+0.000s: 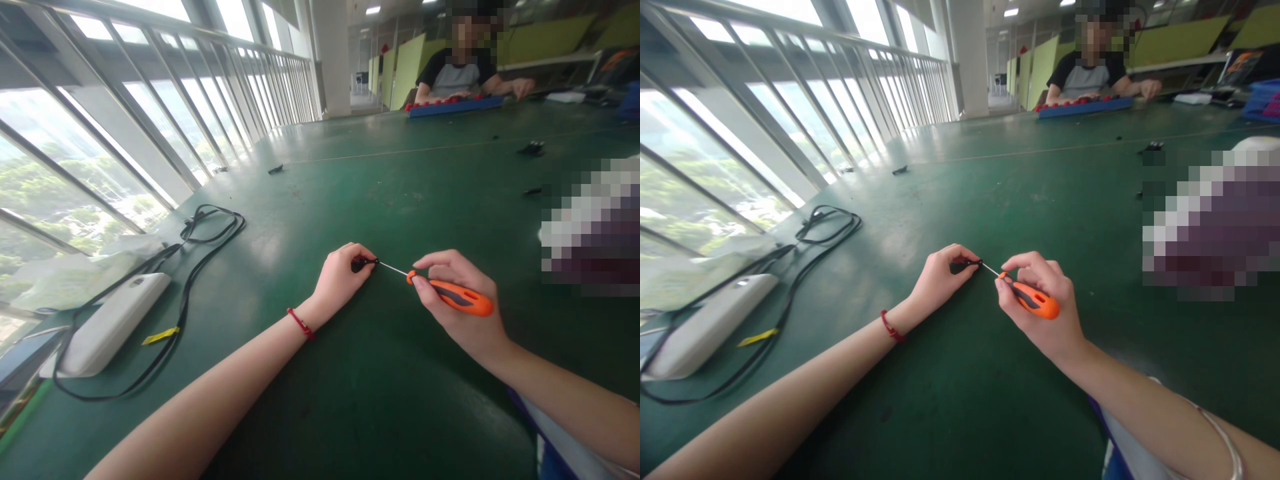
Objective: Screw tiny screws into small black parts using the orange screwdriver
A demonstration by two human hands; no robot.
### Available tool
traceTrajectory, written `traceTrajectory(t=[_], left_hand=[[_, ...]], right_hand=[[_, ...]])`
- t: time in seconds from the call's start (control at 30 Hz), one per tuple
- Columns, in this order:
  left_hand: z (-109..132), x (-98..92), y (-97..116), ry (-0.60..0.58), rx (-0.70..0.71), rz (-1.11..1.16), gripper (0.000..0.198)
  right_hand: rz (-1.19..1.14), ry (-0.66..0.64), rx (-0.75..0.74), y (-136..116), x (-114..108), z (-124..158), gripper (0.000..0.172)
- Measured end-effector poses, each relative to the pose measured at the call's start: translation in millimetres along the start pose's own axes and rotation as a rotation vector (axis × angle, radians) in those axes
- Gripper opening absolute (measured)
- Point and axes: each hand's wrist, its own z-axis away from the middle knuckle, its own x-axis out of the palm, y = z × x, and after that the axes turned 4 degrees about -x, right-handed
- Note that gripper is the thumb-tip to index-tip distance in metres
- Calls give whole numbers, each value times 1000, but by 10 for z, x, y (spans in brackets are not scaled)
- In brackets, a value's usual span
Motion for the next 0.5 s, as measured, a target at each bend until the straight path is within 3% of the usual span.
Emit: traceTrajectory(t=[0.1,0.23,0.4,0.5], left_hand=[[-3,2,-6,2,3,1,12],[-2,0,-7,2,9,0,11],[-3,0,-7,-8,7,5,11],[-5,2,-7,-4,11,1,11]], right_hand=[[27,39,-18,-10,-7,-6,8],[-72,107,-53,-3,0,-20,30],[22,22,-24,7,0,-12,9],[2,87,-55,7,7,-14,17]])
